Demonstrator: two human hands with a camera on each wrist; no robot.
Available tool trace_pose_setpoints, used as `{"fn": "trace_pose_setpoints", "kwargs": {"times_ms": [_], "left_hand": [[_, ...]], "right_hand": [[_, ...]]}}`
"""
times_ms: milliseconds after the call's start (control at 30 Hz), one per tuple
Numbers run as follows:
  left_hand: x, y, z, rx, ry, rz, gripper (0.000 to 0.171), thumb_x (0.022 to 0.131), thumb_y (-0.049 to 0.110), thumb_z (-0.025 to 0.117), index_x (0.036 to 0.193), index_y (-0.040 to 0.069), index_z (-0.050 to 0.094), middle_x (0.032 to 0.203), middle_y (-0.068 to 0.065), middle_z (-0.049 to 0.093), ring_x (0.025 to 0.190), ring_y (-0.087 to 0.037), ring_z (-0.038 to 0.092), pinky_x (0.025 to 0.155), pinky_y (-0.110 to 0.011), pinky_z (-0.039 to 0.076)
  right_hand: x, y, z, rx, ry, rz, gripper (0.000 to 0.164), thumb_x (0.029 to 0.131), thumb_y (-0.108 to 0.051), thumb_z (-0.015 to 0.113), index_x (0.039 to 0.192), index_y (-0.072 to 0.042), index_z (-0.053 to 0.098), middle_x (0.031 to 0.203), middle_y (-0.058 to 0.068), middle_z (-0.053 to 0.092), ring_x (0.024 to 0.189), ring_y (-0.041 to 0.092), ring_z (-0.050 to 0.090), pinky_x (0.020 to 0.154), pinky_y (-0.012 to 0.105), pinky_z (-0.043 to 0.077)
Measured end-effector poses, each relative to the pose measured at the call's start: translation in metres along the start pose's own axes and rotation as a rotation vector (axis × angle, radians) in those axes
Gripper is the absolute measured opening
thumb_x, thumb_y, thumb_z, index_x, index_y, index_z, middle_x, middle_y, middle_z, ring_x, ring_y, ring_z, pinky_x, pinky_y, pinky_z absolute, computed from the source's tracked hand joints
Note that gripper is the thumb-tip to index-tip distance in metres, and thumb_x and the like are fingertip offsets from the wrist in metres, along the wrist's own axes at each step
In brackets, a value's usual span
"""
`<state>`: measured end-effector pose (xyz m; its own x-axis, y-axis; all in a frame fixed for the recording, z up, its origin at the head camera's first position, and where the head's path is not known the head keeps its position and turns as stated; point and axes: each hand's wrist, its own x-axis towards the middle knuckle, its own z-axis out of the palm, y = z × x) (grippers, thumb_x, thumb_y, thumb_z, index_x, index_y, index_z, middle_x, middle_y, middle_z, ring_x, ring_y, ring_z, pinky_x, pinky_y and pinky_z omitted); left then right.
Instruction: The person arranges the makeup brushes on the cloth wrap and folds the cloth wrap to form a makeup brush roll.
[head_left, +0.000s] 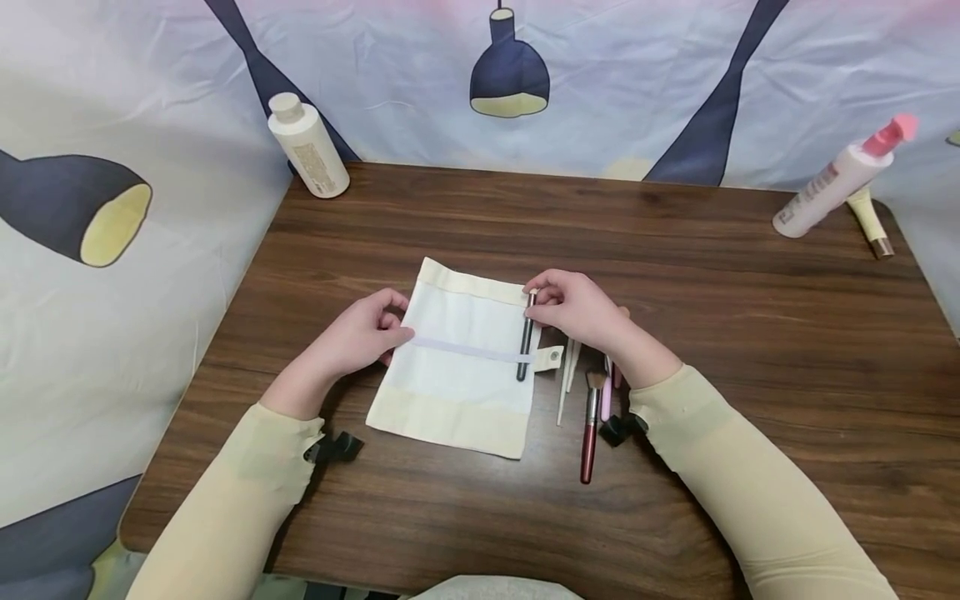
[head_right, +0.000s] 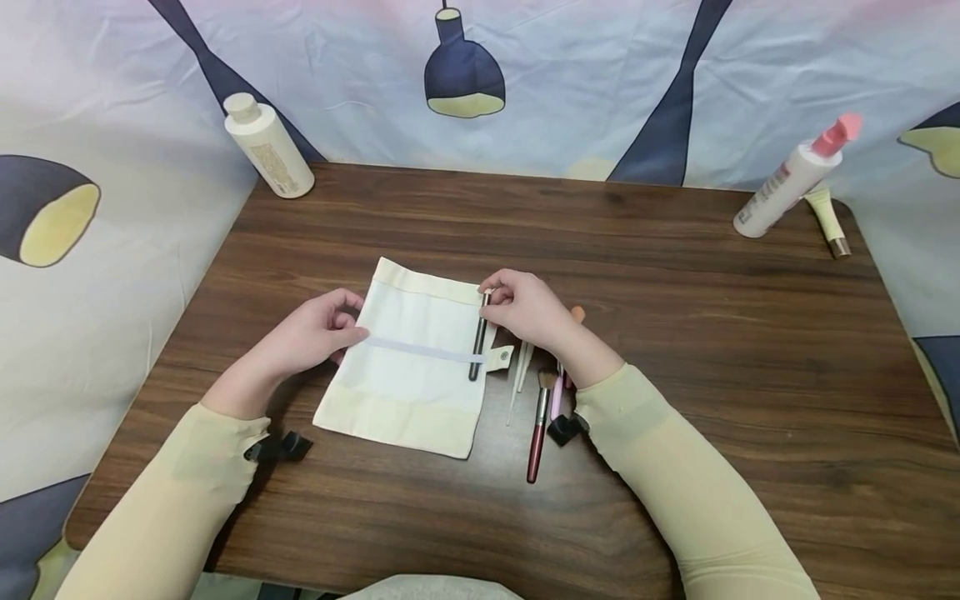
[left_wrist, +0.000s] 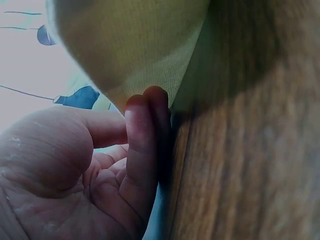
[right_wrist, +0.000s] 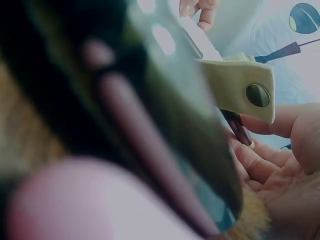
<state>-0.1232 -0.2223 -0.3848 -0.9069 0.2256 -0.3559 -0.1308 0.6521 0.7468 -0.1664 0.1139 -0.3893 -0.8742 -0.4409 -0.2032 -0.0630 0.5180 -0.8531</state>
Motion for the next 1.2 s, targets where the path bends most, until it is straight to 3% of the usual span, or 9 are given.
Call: {"fn": "trace_pose_setpoints", "kwargs": {"times_ms": [233, 633, 900, 1200], "left_hand": [[-0.0018, -0.0007, 0.0005, -0.017, 0.004, -0.006, 0.034, 0.102, 0.015, 0.064, 0.131, 0.006, 0.05, 0.072, -0.007, 0.059, 0.06, -0.025, 0.059, 0.059, -0.033, 0.054], [-0.0014, -0.0027, -0.0004, -0.027, 0.0, 0.004, 0.032, 0.102, 0.013, 0.063, 0.13, 0.005, 0.05, 0.072, -0.007, 0.059, 0.059, -0.023, 0.06, 0.058, -0.033, 0.055], [-0.001, -0.004, -0.0006, -0.038, -0.002, 0.012, 0.032, 0.102, 0.013, 0.063, 0.129, 0.005, 0.05, 0.071, -0.006, 0.057, 0.059, -0.024, 0.06, 0.058, -0.033, 0.055], [-0.0019, -0.0022, -0.0005, -0.035, -0.006, 0.008, 0.032, 0.102, 0.014, 0.064, 0.129, 0.003, 0.05, 0.071, -0.006, 0.055, 0.06, -0.023, 0.06, 0.059, -0.032, 0.056]], "right_hand": [[-0.0024, -0.0042, 0.0002, -0.03, -0.004, 0.004, 0.03, 0.096, -0.018, 0.073, 0.125, -0.01, 0.069, 0.104, 0.007, 0.069, 0.092, 0.022, 0.063, 0.082, 0.035, 0.051], [0.0015, -0.008, 0.0016, -0.078, -0.053, -0.035, 0.033, 0.098, -0.02, 0.07, 0.129, -0.011, 0.066, 0.116, 0.007, 0.07, 0.109, 0.023, 0.064, 0.094, 0.041, 0.053], [0.0, -0.0066, 0.0001, -0.104, -0.084, -0.038, 0.02, 0.1, -0.021, 0.067, 0.117, -0.016, 0.076, 0.109, 0.001, 0.074, 0.099, 0.018, 0.066, 0.09, 0.036, 0.053], [-0.0025, -0.003, -0.0008, -0.062, -0.084, -0.06, 0.023, 0.101, -0.025, 0.068, 0.121, -0.017, 0.075, 0.107, -0.001, 0.076, 0.097, 0.017, 0.068, 0.086, 0.035, 0.054]]}}
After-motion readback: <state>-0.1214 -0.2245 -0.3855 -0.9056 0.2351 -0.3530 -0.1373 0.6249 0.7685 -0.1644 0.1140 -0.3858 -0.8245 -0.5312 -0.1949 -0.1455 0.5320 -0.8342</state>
